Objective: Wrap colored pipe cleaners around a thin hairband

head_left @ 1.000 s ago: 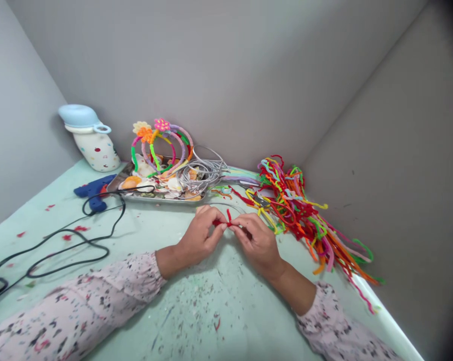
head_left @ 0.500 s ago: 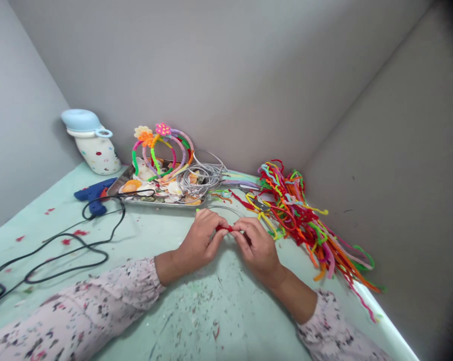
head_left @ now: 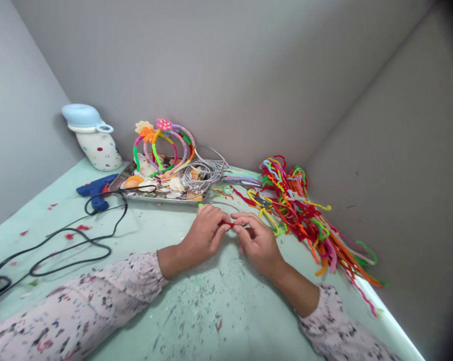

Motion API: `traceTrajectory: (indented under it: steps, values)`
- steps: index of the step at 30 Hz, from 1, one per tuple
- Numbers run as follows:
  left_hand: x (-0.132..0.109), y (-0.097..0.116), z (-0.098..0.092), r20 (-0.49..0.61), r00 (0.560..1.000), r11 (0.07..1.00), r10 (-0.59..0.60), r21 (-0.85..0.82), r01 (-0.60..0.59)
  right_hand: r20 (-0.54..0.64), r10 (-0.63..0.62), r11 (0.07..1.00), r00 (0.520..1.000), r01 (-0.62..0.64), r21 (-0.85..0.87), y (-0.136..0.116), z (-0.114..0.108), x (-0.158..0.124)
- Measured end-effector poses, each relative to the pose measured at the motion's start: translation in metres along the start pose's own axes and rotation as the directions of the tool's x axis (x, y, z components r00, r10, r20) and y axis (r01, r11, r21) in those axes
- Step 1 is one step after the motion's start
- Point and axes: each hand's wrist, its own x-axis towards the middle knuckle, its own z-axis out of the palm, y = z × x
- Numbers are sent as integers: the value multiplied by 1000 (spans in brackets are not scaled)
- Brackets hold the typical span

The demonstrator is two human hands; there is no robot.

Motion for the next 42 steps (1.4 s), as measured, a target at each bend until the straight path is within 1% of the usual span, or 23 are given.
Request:
traceTrajectory:
  steps: [2, 4, 8, 13, 17, 19, 21, 23, 25, 30, 32, 35, 38, 42]
  values:
    - [0, 0, 0, -4, 1000, 1000, 1, -2, -1, 17, 35, 997, 999, -37, 71, -1, 0, 0]
    - [0, 0, 0, -6, 1000, 1000, 3, -3, -3, 28, 53, 994, 998, -56, 97, -3, -1, 0]
    - [1, 0, 0, 11, 1000, 1000, 12, 8, -12, 74, 90, 991, 993, -96, 96, -2, -1, 1]
    - [0, -2, 2, 27, 999, 997, 42, 63, -44, 101, 83, 994, 991, -90, 67, 2, -2, 3]
    - [0, -4, 3, 29, 999, 997, 36, 68, -38, 122, 126, 988, 985, -136, 78, 3, -3, 4]
    - [0, -4, 3, 32, 999, 998, 23, 63, -25, 87, 120, 989, 989, -127, 75, 3, -3, 5]
    - [0, -4, 3, 35, 999, 998, 13, 60, -15, 49, 75, 996, 996, -78, 52, 3, -3, 5]
    - [0, -4, 3, 34, 999, 998, 13, 61, -16, 34, 34, 999, 999, -35, 32, 3, -3, 6]
    - [0, -4, 3, 39, 999, 998, 18, 66, -20, 48, 31, 999, 998, -33, 30, 3, -3, 6]
    - [1, -2, 3, 65, 998, 996, 15, 87, -20, 130, 91, 994, 987, -98, 47, 4, -5, 6]
    - [1, -2, 3, 62, 998, 996, 18, 87, -23, 142, 101, 992, 985, -110, 59, 3, -5, 6]
    - [0, -1, 2, 46, 999, 998, 2, 55, -5, 125, 135, 983, 983, -149, 111, 2, -5, 6]
    - [0, -3, 2, 19, 999, 999, -51, 12, 51, 87, 159, 970, 983, -172, 173, 2, -5, 6]
    - [1, -5, 3, -15, 993, 992, -120, -37, 120, -6, 146, 972, 989, -142, 187, 5, -4, 5]
